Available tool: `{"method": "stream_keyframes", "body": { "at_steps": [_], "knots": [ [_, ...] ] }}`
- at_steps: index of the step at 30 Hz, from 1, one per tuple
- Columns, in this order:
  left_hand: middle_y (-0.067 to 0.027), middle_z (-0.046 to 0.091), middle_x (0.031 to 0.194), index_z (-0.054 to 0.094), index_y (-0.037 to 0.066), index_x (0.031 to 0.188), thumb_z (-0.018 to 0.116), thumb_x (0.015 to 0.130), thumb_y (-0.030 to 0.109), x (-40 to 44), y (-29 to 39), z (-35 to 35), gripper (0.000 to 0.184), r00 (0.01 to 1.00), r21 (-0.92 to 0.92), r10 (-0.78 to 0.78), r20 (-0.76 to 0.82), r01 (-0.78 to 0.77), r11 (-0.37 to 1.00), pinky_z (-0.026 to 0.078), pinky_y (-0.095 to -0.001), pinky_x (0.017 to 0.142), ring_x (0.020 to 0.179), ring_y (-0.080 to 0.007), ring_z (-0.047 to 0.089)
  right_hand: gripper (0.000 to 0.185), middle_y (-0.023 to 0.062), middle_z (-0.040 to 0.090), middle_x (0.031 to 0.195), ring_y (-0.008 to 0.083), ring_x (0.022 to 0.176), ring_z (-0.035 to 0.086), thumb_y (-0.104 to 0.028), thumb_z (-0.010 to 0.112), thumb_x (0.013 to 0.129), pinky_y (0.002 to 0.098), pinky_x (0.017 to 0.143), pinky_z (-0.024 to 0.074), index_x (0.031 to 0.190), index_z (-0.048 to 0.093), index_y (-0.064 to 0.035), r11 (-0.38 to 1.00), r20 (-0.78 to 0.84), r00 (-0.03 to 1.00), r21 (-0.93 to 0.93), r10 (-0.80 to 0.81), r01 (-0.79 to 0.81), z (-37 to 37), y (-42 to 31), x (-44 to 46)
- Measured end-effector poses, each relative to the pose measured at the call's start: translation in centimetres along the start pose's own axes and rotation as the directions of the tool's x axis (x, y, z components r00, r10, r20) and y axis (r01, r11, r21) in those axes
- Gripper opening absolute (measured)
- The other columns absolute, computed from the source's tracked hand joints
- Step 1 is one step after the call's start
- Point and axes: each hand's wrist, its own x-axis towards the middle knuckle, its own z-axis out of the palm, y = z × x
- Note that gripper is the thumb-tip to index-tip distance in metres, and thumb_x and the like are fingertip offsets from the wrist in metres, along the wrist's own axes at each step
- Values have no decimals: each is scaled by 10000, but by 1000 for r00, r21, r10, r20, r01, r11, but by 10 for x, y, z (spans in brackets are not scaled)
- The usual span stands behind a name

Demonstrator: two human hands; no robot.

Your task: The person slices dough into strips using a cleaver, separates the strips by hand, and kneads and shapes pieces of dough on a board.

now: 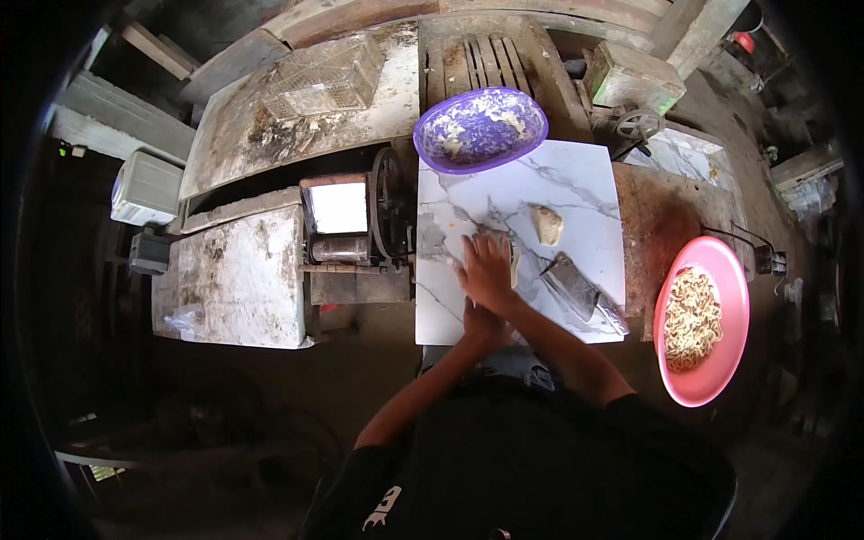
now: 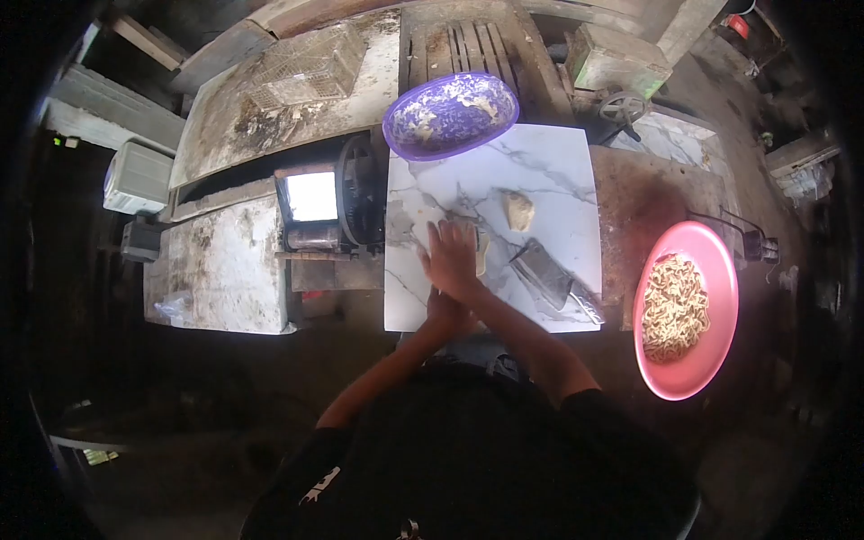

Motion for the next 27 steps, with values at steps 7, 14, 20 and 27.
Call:
{"method": "stream_keyframes", "body": {
  "at_steps": [7,14,20,27],
  "knots": [
    [-101,166,1593,205,102,1523,493,863,586,-15,21,21,867,988,22,-125,-89,127,992,72,-520,1163,1475,-288,110,578,177,522,1296,343,1232,459,-381,599,872,555,1066,270,1330,501,-42,989,12,992,74,-128,127,-28,7,-21],
    [-217,184,1556,177,-61,1476,585,868,483,-26,51,0,912,926,-184,-319,-202,284,941,162,-489,1148,1460,-333,146,344,203,633,1002,354,963,601,-271,510,937,461,855,478,844,661,23,947,427,874,304,-233,104,2,62,78],
    [-234,217,1541,227,-60,1458,612,869,447,-36,66,-2,867,888,-348,-413,-202,329,878,177,-479,1153,1447,-354,183,301,129,656,1014,305,1024,594,-302,522,920,418,898,457,946,675,-43,853,146,850,233,-506,468,2,59,71],
    [-251,308,1498,300,-52,1430,637,853,449,-37,71,13,836,876,-361,-438,-203,348,865,192,-501,1141,1430,-357,240,539,176,481,1360,326,1338,379,-354,504,932,469,1133,265,1338,485,0,855,207,831,170,-517,489,-23,34,-11]
  ]
}}
